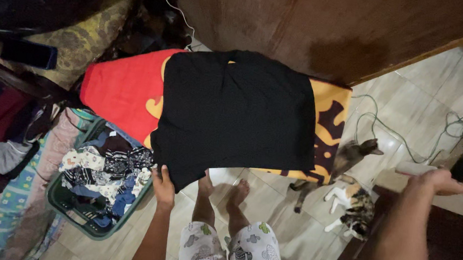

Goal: The person folds a black garment on a surface, buttons it, and then places it into a laundry basket with other clothes.

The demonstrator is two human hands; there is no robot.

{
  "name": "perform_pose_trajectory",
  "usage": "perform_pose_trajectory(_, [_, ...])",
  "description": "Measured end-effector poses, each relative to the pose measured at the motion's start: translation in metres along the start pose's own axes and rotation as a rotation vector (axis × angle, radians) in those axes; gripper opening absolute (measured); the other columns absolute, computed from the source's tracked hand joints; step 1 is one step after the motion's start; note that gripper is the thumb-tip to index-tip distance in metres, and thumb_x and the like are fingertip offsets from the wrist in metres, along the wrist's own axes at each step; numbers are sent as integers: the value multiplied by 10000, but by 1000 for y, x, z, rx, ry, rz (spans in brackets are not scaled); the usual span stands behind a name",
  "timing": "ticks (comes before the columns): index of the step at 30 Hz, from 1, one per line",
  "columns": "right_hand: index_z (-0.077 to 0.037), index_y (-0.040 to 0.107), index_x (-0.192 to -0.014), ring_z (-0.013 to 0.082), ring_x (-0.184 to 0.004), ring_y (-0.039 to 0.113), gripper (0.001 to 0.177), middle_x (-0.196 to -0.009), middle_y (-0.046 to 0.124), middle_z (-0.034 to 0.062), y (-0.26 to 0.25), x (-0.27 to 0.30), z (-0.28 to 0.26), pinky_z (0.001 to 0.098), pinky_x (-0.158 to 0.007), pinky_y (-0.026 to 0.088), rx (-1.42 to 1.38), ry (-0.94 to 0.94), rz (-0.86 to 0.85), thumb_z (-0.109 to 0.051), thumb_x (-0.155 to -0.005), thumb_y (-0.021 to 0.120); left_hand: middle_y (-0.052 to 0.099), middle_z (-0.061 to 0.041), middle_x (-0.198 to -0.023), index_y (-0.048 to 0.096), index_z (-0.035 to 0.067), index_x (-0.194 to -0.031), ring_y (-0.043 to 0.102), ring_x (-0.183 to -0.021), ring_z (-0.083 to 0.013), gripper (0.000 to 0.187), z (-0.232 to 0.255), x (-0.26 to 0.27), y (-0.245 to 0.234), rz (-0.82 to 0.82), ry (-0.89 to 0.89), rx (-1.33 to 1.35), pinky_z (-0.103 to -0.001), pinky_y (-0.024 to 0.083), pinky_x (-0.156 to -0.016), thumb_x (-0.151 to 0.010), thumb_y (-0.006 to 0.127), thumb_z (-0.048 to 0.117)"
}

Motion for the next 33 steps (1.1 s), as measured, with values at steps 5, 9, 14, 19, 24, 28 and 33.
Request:
perform_pose_trajectory(5, [-7,620,-1229,225,-970,578,339,-1164,589,165,46,33,1,386,-792,496,-178,28,58,-273,-1027,566,594,-159,-1366,501,-21,-1432,564,-1201,-205,604,-31,13,21,-152,-385,345,-339,446,-1027,-1032,490,431])
perform_pose_trajectory(9, [-7,643,-1241,301,-975,642,414,-1174,664,192,171,84,-27,412,-833,514,-52,115,-318,-359,-1041,557,591,-103,-1423,476,50,-1447,570,-1267,-185,735,-34,44,48,-582,-746,267,-355,468,-1034,-885,642,493])
perform_pose_trajectory(14, [33,484,-1400,427,-1202,592,706,-1273,614,306,210,114,-75,440,-993,470,73,43,-305,-471,-975,737,582,-159,-1417,460,-58,-1435,552,-1329,-228,803,4,3,29,-583,-366,-134,-370,415,-1122,-930,688,523])
perform_pose_trajectory(19, [-107,475,-1466,264,-1248,564,638,-1389,584,75,157,77,-139,466,-1002,487,-518,37,-395,-263,-873,651,563,-148,-1386,431,-18,-1445,551,-1249,-241,762,121,-62,8,-303,-188,306,-378,444,-1045,-949,540,550])
perform_pose_trajectory(24, [-135,492,-1395,202,-1222,599,480,-1357,603,11,62,22,-272,459,-1004,504,-1220,172,-420,-300,-956,594,686,-85,-992,603,-30,-1158,688,-886,-218,599,303,-153,19,-307,14,539,-378,597,-780,-1034,521,551])
perform_pose_trajectory(28, [-150,584,-1177,67,-885,617,154,-1066,626,-38,-37,-21,-361,201,-631,472,-1239,-22,-308,-267,-1100,648,685,-139,-1180,523,48,-1304,733,-1035,-256,582,463,-197,17,-447,168,765,-409,631,-894,-972,541,527])
perform_pose_trajectory(33, [-167,596,-1141,57,-619,488,63,-903,581,-26,-121,-27,-438,199,-537,403,-1183,-301,-347,-223,-1118,614,713,-145,-1209,552,26,-1322,755,-1048,-270,613,571,-212,2,-513,171,707,-428,633,-916,-984,532,538])
Point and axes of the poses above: each hand's wrist, its own x-axis away from the middle knuckle, its own y-axis out of the palm, z = x × y, the point moved 10 cm from there along -x, towards the middle knuckle
